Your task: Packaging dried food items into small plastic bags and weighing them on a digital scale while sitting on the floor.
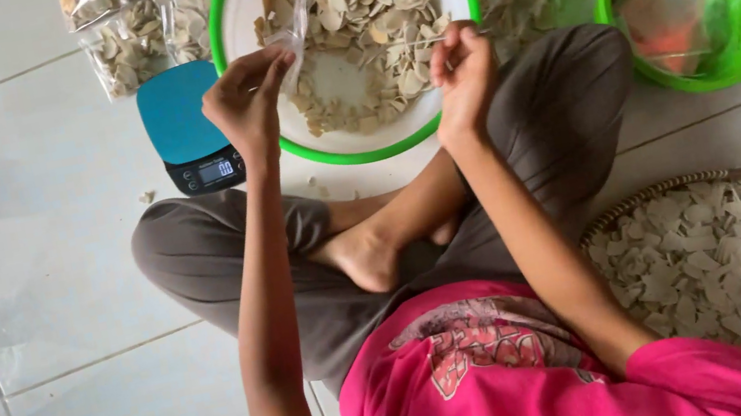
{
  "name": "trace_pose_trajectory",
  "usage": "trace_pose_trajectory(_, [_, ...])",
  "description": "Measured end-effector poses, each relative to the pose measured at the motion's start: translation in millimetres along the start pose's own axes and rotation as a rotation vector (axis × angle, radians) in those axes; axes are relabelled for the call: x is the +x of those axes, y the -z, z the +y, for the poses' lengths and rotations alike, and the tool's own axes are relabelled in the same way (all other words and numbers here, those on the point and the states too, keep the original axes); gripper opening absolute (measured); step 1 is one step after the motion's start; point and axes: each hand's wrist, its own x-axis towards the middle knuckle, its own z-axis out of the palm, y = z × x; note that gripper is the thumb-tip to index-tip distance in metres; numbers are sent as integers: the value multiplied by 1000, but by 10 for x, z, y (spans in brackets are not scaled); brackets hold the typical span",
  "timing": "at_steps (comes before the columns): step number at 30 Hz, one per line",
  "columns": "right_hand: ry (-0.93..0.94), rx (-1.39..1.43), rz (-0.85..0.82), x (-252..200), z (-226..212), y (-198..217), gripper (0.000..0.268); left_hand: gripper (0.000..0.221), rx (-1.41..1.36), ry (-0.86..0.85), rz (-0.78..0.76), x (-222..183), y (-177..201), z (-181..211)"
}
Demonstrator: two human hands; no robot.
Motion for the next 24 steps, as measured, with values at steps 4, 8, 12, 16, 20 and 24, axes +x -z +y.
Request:
trace_pose_trajectory(4, [66, 166, -192, -90, -308, -142, 17, 36, -373, 95, -260, -133, 129, 153])
trace_pose_trajectory(8, [87, 72, -263, -105, -307, -278, 16, 26, -548, 198, -401, -234, 214, 317])
trace_pose_trajectory(12, [-268, 290, -458, -123, -264, -313, 11, 17, -619, 278, -429, -304, 281, 456])
trace_pose_trajectory(16, [-544, 548, -664, -186, -203, -336, 9, 17, -667, 334, -417, -358, 313, 350])
trace_pose_trajectory(20, [-605, 488, -683, -246, -282, -400, 15, 19, -689, 392, -444, -403, 324, 125])
trace_pose_trajectory(24, [-652, 315, -608, -181, -301, -371, 18, 23, -632, 418, -439, -402, 307, 136])
